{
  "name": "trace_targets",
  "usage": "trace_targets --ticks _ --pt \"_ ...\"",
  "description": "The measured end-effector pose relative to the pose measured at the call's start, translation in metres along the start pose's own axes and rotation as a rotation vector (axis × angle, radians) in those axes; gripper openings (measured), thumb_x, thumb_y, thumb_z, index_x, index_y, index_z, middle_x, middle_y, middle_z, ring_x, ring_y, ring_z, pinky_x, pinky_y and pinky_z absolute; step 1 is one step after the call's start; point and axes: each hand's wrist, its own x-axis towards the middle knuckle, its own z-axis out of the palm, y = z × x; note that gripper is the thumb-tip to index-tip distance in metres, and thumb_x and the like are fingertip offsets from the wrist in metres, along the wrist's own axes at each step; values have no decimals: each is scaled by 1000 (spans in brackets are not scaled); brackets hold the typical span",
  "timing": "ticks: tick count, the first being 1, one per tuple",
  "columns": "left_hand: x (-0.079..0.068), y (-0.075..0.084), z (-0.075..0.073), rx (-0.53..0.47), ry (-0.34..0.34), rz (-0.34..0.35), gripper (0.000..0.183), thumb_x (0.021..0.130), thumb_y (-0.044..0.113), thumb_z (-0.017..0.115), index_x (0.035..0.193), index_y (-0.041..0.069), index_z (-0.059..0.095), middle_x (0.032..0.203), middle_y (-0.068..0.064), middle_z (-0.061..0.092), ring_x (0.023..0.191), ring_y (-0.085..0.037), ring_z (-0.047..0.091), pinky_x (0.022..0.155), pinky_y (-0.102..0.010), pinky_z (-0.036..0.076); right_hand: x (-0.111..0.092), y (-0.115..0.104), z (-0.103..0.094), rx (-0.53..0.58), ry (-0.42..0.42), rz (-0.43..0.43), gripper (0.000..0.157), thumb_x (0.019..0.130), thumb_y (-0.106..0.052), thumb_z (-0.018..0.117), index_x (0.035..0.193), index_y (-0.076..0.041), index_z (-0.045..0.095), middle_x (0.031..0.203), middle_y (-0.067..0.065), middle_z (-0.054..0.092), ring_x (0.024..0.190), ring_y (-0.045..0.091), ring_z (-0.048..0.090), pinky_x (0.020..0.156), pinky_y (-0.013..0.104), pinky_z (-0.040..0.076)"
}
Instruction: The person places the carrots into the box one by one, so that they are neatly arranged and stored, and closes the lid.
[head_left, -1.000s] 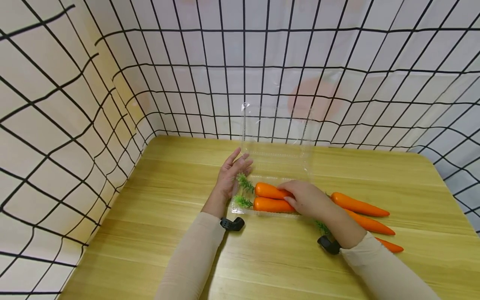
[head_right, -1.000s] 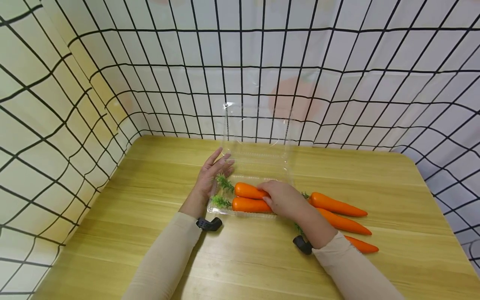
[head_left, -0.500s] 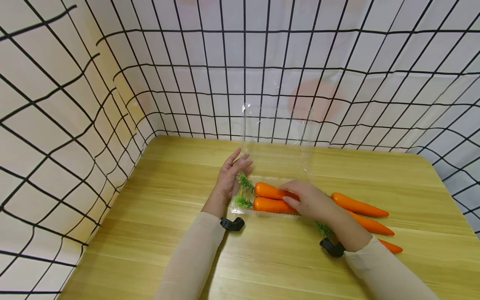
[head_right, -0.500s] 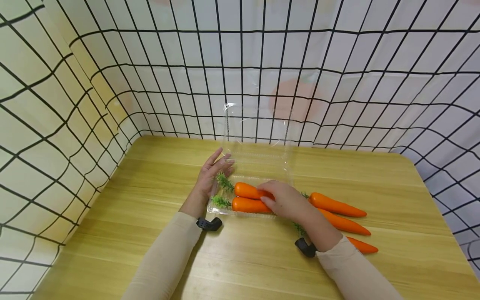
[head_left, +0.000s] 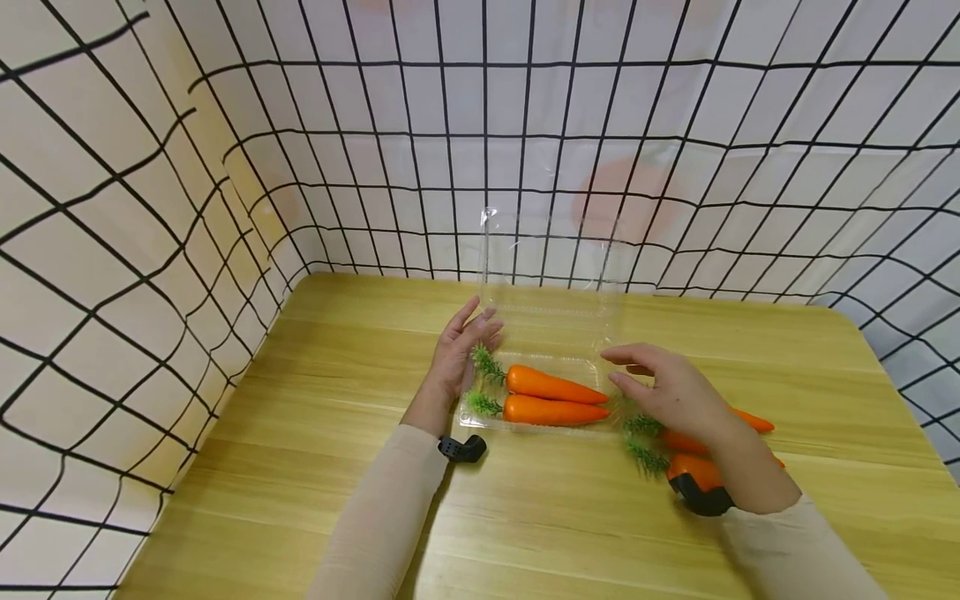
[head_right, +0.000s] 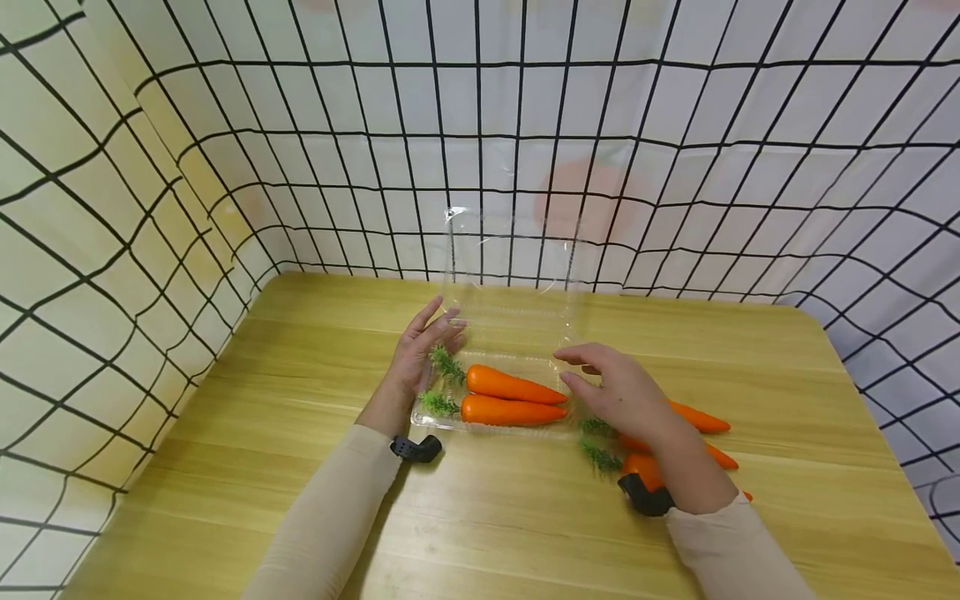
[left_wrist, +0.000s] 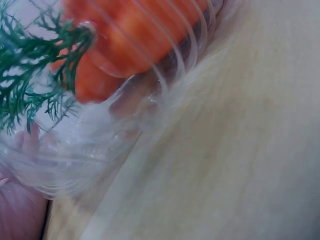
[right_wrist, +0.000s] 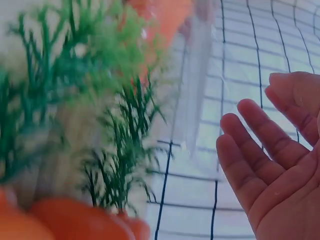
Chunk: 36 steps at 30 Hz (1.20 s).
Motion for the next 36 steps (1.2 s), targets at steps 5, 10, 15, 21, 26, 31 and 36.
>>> trace_targets --ticks 5,10,15,21,26,31,36 --pt "1 0 0 -5 8 -1 55 106 8 51 159 14 36 159 -21 43 110 -12 69 116 -48 45 -9 10 -12 24 22 47 43 105 -37 57 142 -17 59 148 10 58 135 42 53 103 62 50" --pt "1 0 0 -8 9 -1 55 106 7 51 158 14 37 159 -21 44 110 -12 69 118 -51 42 -19 26 -22 19 38 99 47 105 -42 56 143 -15 57 147 13 58 135 44 51 103 62 49" --pt "0 0 0 -15 12 1 55 105 7 51 158 15 37 159 -20 44 111 -12 69 118 -51 42 -27 48 -31 11 42 130 50 104 -42 57 144 -12 56 144 17 60 130 39 55 94 28 54" --pt "1 0 -1 -10 7 -4 58 105 7 52 160 12 34 159 -21 43 108 -11 70 119 -52 40 -36 77 -36 71 -9 178 55 105 -42 56 148 -8 50 149 19 55 123 0 53 84 4 43" --pt "1 1 -1 -12 8 -6 58 105 7 52 160 12 32 159 -21 43 108 -11 70 119 -52 41 -42 96 -37 123 -38 230 61 104 -44 56 151 -6 46 151 23 51 112 -16 48 84 5 45" --pt "0 2 -1 -9 6 -2 57 106 6 49 160 10 31 160 -22 42 107 -11 70 118 -52 41 -48 116 -40 102 -67 311 68 102 -51 57 151 -7 46 152 23 50 103 -23 43 80 8 46" --pt "0 2 0 -8 7 0 56 106 5 49 160 11 32 159 -22 42 108 -11 70 118 -53 41 -55 131 -42 102 -65 334 68 101 -49 58 150 -4 47 150 26 50 97 -26 43 78 9 48"
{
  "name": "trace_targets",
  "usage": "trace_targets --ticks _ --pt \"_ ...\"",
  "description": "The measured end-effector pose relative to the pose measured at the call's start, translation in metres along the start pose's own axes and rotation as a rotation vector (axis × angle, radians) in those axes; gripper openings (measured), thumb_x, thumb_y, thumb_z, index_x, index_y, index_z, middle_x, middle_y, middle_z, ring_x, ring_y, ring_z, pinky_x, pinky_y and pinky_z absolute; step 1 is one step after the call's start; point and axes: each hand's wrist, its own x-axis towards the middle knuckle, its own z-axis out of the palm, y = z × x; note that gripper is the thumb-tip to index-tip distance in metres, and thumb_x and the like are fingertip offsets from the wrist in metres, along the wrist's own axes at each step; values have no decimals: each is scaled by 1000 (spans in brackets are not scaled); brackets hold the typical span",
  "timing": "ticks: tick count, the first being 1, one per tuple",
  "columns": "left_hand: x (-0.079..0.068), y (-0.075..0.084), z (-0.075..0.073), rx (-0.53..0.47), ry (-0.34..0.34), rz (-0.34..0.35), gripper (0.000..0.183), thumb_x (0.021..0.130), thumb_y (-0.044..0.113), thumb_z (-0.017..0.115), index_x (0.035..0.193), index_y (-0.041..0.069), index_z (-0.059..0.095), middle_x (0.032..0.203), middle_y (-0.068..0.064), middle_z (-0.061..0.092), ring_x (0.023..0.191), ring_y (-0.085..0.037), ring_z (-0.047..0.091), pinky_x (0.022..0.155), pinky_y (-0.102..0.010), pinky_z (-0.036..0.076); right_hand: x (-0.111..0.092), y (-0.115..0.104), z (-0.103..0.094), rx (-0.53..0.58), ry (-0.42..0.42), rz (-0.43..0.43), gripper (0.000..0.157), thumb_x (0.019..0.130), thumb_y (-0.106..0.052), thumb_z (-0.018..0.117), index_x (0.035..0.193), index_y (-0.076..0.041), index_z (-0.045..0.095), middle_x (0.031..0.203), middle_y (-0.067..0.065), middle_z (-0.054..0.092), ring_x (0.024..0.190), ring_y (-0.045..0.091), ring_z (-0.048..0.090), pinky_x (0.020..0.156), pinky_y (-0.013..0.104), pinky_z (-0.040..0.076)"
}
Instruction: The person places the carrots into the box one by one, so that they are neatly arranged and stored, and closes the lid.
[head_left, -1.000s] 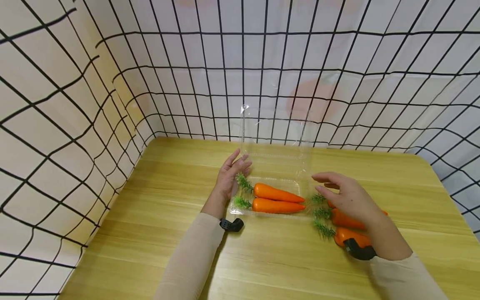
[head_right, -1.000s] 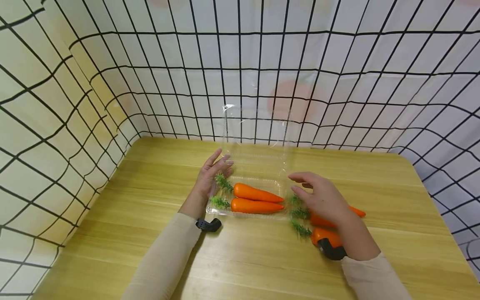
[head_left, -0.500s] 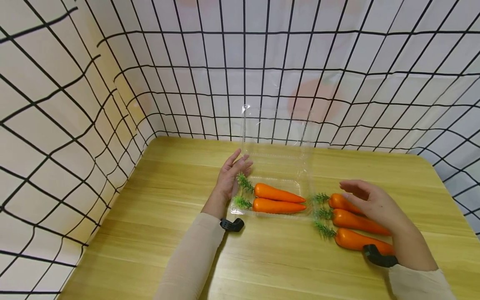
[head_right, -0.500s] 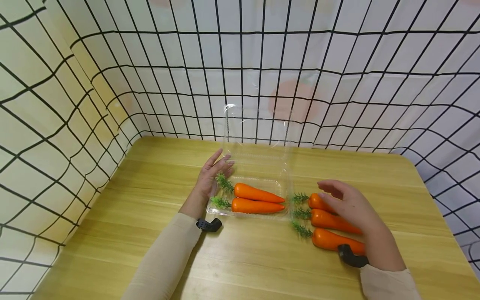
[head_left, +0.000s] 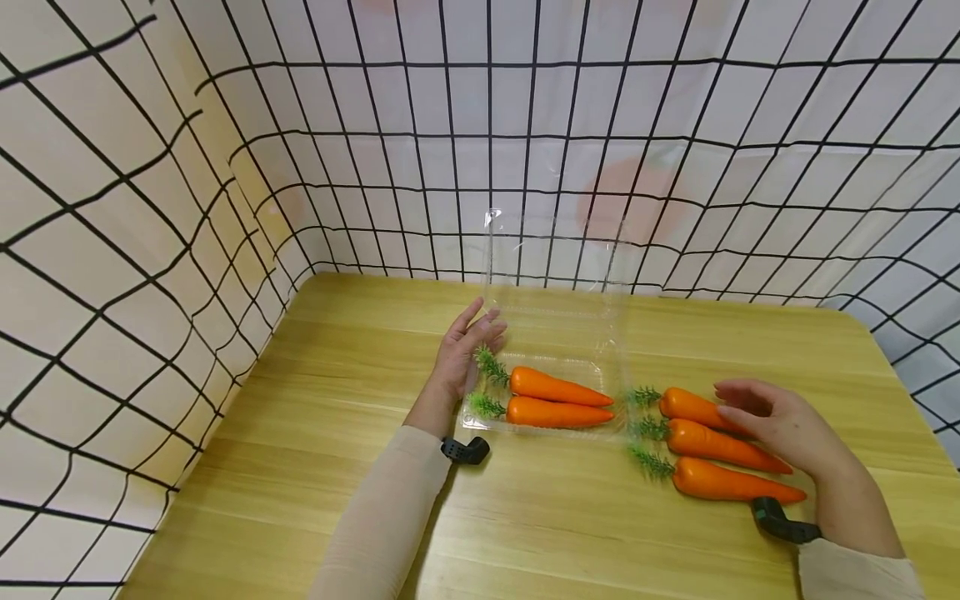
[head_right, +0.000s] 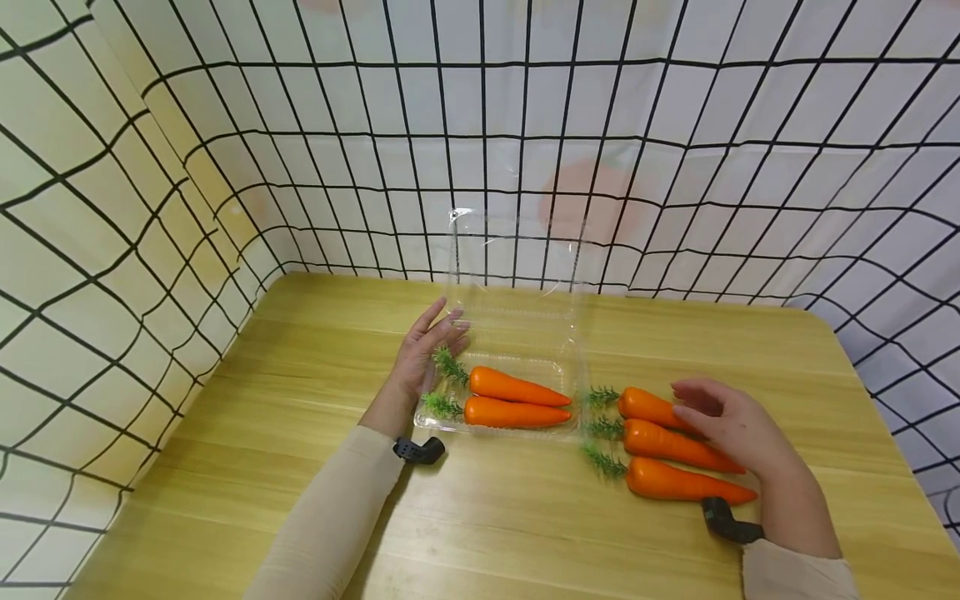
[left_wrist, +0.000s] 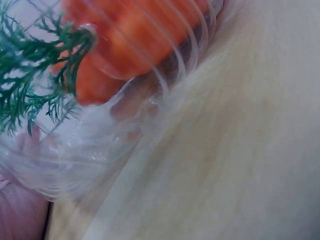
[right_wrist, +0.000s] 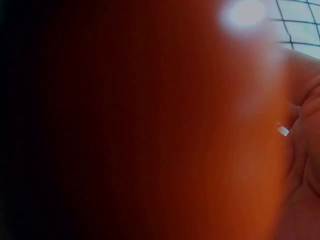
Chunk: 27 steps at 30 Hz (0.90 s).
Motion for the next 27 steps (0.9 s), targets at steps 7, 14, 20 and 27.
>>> trace_targets --ticks 7,14,20,27 --pt "0 -1 0 15 4 2 56 106 6 49 160 11 33 159 -22 43 109 -12 69 117 -52 42 0 6 -1 -50 -2 -34 64 100 -44 63 147 -3 50 143 25 57 96 -24 47 78 11 50" --pt "0 -1 0 26 5 4 54 106 7 50 159 13 36 159 -21 44 112 -14 68 117 -50 44 -3 8 -5 -110 -16 -54 63 99 -42 65 147 -4 51 141 25 59 97 -24 45 77 11 47" --pt "0 -1 0 32 1 10 55 106 7 49 159 12 35 159 -21 43 112 -13 68 115 -48 46 -3 11 -4 -53 -56 -9 64 101 -40 63 150 -2 47 144 27 55 95 -18 50 77 16 52" --pt "-1 -2 -1 32 -3 9 55 106 7 50 159 13 35 159 -20 44 111 -12 68 116 -48 45 -4 9 -2 0 -67 29 65 101 -41 63 149 -1 47 143 27 56 93 -11 57 76 20 54"
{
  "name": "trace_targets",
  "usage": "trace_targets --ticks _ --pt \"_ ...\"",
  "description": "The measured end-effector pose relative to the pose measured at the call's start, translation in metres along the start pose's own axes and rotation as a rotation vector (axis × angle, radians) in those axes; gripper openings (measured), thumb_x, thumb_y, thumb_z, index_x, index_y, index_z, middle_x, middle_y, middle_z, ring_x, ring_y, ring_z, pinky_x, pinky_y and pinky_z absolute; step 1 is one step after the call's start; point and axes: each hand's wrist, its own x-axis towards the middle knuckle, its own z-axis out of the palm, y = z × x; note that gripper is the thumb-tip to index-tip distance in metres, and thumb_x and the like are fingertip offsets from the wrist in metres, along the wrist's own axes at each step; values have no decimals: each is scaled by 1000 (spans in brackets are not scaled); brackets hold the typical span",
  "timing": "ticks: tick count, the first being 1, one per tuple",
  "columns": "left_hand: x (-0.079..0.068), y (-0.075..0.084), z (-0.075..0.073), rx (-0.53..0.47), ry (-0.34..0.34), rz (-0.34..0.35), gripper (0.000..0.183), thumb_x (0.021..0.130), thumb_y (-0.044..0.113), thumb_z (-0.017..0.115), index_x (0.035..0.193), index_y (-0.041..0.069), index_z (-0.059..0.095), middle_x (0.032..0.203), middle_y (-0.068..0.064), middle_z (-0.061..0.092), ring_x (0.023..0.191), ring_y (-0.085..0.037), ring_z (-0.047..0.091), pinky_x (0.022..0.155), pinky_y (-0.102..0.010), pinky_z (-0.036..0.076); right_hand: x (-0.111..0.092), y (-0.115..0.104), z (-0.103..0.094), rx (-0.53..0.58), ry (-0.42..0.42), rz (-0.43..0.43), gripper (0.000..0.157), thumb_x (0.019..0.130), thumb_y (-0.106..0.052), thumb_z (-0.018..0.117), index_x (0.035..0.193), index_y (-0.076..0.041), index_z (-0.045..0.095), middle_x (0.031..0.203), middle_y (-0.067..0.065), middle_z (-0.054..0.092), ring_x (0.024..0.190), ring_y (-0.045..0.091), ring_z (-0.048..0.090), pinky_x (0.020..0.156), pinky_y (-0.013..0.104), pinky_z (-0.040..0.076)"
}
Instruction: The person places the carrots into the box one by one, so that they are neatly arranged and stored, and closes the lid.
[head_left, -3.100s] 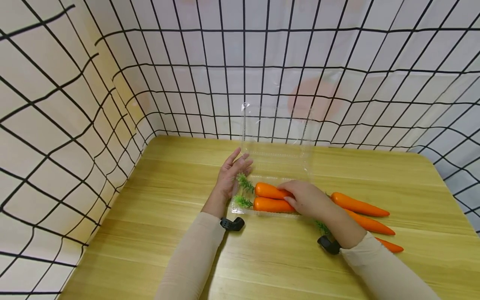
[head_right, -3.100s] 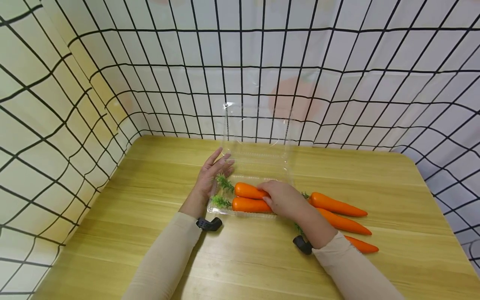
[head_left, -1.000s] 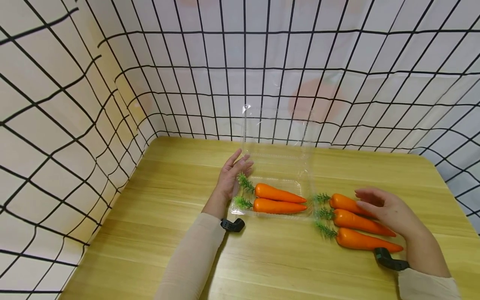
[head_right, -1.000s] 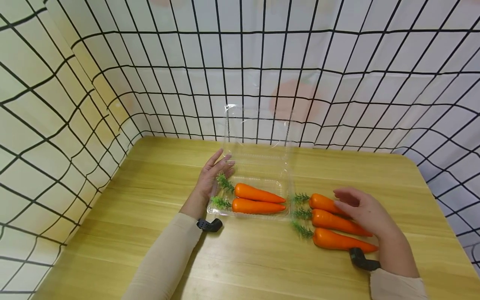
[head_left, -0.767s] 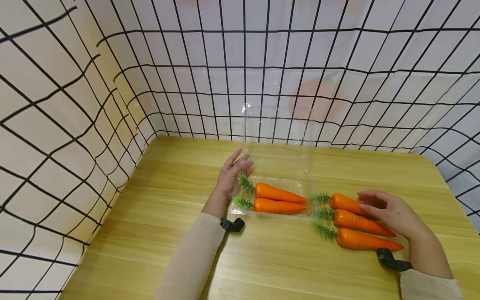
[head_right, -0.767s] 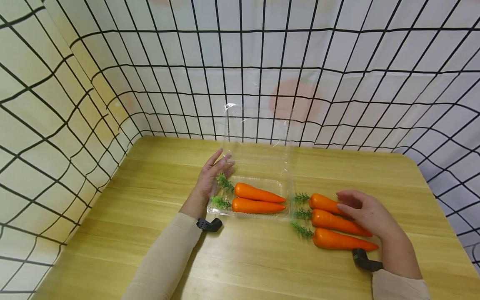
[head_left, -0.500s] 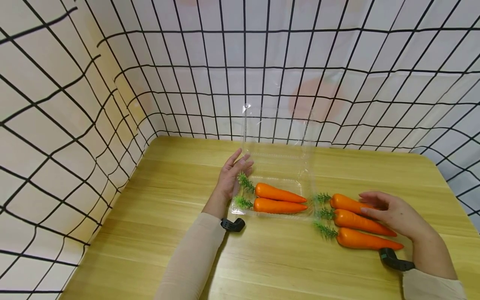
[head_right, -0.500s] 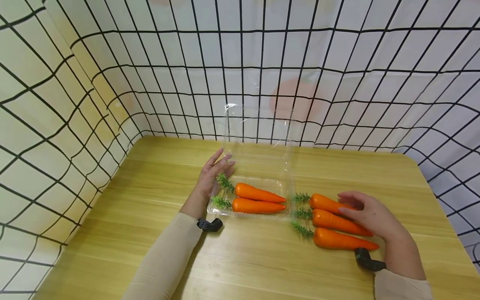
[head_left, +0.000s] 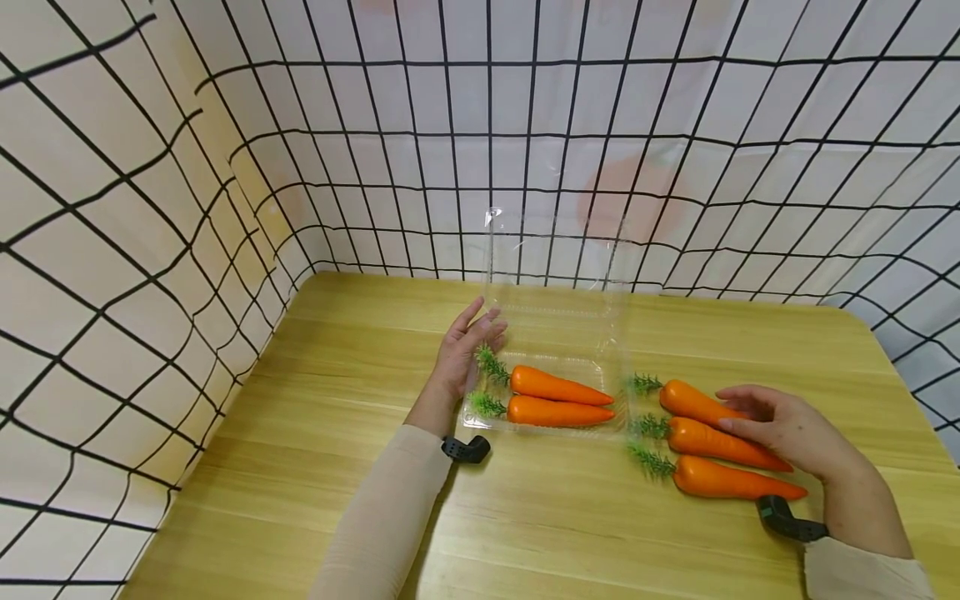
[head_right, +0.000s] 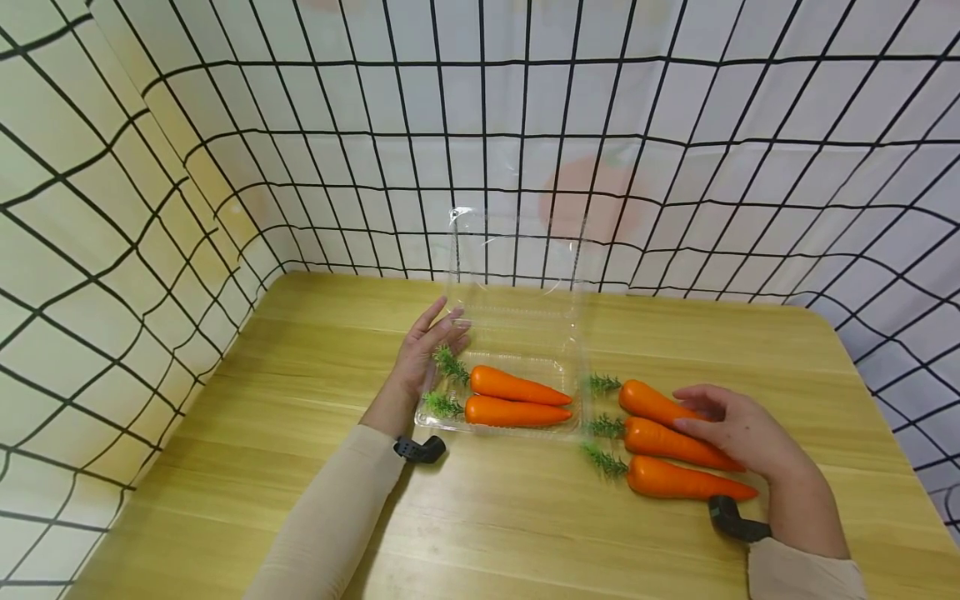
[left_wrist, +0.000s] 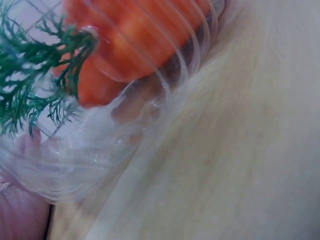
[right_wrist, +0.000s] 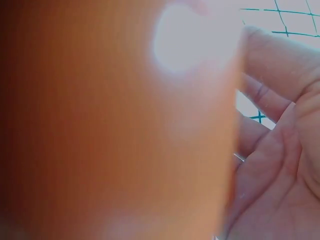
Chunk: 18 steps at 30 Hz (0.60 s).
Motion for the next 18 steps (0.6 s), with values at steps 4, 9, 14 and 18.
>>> trace_targets --ticks 4,9,14,18 --pt "0 0 0 -20 -2 -5 56 106 7 50 160 13 33 159 -20 43 110 -11 68 117 -48 44 -2 -5 -1 -26 43 -18 64 100 -42 65 147 -2 50 137 23 60 92 -12 56 74 20 53" --pt "1 1 0 -13 -6 3 57 107 7 49 161 10 30 160 -22 41 108 -11 69 117 -50 43 -6 -11 -4 -65 109 -57 61 99 -43 65 146 -6 52 131 12 63 92 -14 53 74 17 51" --pt "0 1 1 15 -6 18 57 107 6 48 160 8 30 160 -24 40 105 -9 70 117 -51 43 -12 -16 -7 -73 210 -91 56 99 -44 66 141 -8 56 112 -20 62 89 -10 53 71 17 49" --pt "0 1 1 13 -3 18 56 107 5 47 160 8 31 160 -23 42 105 -8 70 114 -46 46 -16 -19 -8 -36 282 -128 52 99 -39 67 140 -7 56 104 -34 56 88 -11 55 69 15 50"
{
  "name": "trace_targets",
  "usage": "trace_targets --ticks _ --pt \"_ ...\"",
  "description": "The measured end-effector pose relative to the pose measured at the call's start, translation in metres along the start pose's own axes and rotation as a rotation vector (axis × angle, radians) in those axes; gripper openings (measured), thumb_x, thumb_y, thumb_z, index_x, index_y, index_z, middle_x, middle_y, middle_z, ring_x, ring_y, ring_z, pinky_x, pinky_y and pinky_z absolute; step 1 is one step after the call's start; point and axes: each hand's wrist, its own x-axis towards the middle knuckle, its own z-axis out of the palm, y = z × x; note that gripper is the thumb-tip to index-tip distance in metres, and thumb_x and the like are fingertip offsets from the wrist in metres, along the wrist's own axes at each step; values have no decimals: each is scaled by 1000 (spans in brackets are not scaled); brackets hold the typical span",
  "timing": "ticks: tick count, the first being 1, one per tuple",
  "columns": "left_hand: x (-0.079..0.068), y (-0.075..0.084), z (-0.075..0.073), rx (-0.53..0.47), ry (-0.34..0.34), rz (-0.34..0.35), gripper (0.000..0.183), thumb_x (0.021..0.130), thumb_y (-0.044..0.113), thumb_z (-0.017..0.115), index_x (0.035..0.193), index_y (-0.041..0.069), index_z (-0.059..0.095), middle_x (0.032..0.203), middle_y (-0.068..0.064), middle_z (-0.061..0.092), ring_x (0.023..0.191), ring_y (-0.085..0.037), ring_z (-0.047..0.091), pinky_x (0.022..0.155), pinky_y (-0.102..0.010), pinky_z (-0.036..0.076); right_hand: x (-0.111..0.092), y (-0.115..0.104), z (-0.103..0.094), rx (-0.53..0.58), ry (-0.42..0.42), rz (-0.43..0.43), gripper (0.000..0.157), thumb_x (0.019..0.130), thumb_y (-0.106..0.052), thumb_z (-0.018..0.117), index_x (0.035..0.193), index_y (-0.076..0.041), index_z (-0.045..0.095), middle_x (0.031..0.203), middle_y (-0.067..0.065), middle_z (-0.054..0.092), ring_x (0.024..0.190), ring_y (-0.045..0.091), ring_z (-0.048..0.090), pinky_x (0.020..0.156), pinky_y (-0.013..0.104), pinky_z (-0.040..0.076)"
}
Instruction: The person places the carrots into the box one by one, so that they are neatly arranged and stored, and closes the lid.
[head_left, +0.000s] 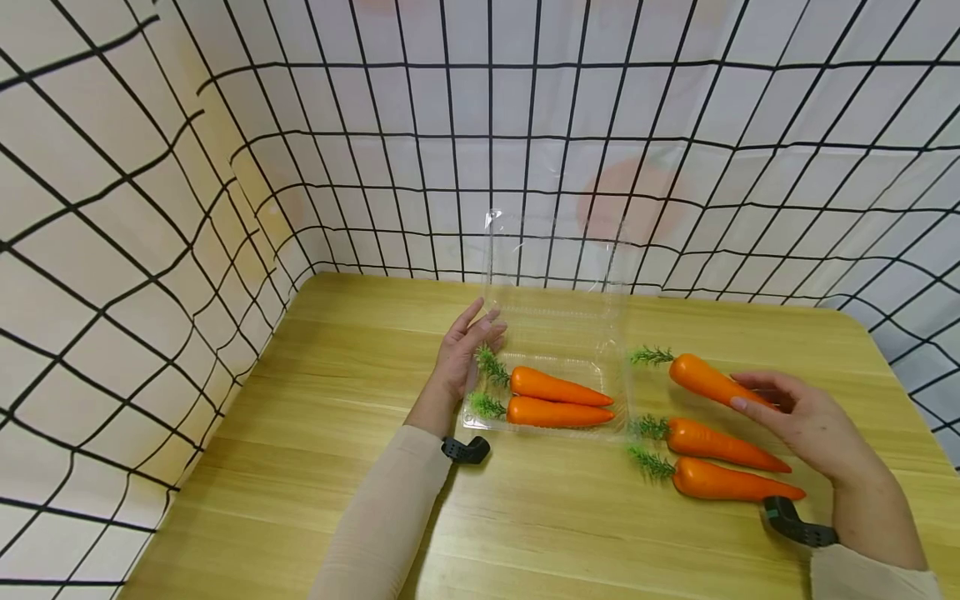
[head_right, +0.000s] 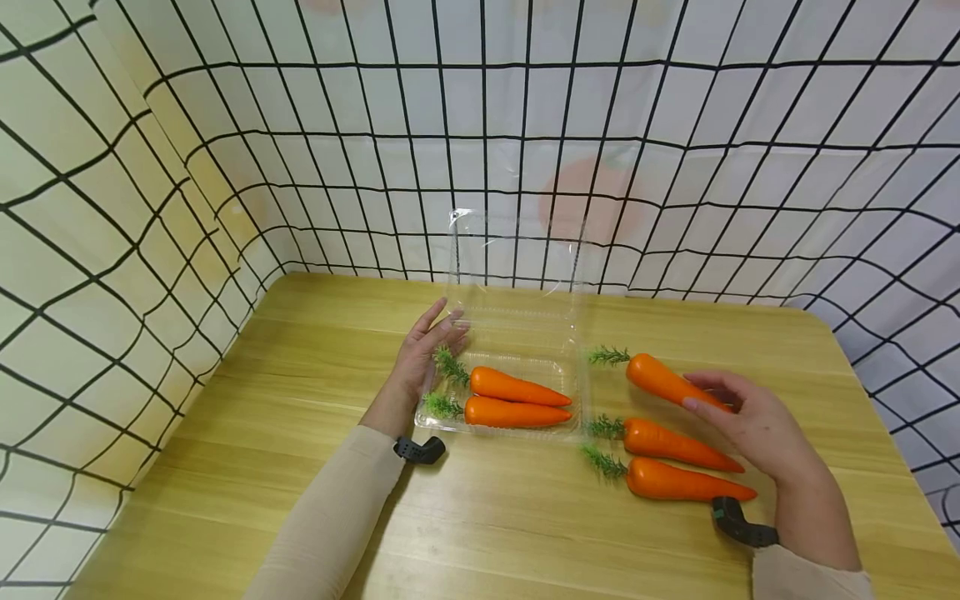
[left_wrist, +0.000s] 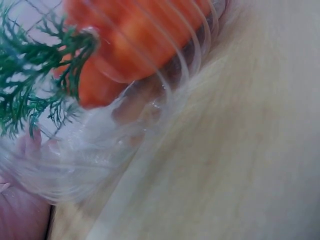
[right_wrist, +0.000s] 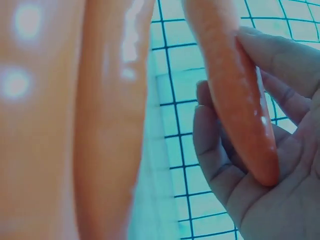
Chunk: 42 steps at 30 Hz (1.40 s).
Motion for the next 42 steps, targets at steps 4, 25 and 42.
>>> trace_targets --ticks 4,25,42 --pt "0 0 0 4 4 4 55 107 5 48 160 8 32 159 -22 42 105 -7 70 114 -46 47 0 -6 1 0 54 -9 51 99 -39 67 139 -9 57 105 -37 53 87 -14 55 69 13 49" --pt "-1 0 -1 15 7 2 56 106 7 49 160 10 32 159 -21 44 107 -10 69 110 -43 50 -5 -35 4 91 222 -20 46 99 -30 69 141 -15 59 100 -41 56 85 -17 55 68 7 48" --pt "1 0 -3 -26 -9 -9 56 106 6 50 160 10 33 160 -21 42 106 -9 70 113 -46 48 12 -86 32 47 152 -222 36 95 -28 74 129 -16 70 110 -32 60 87 -3 57 67 13 50"
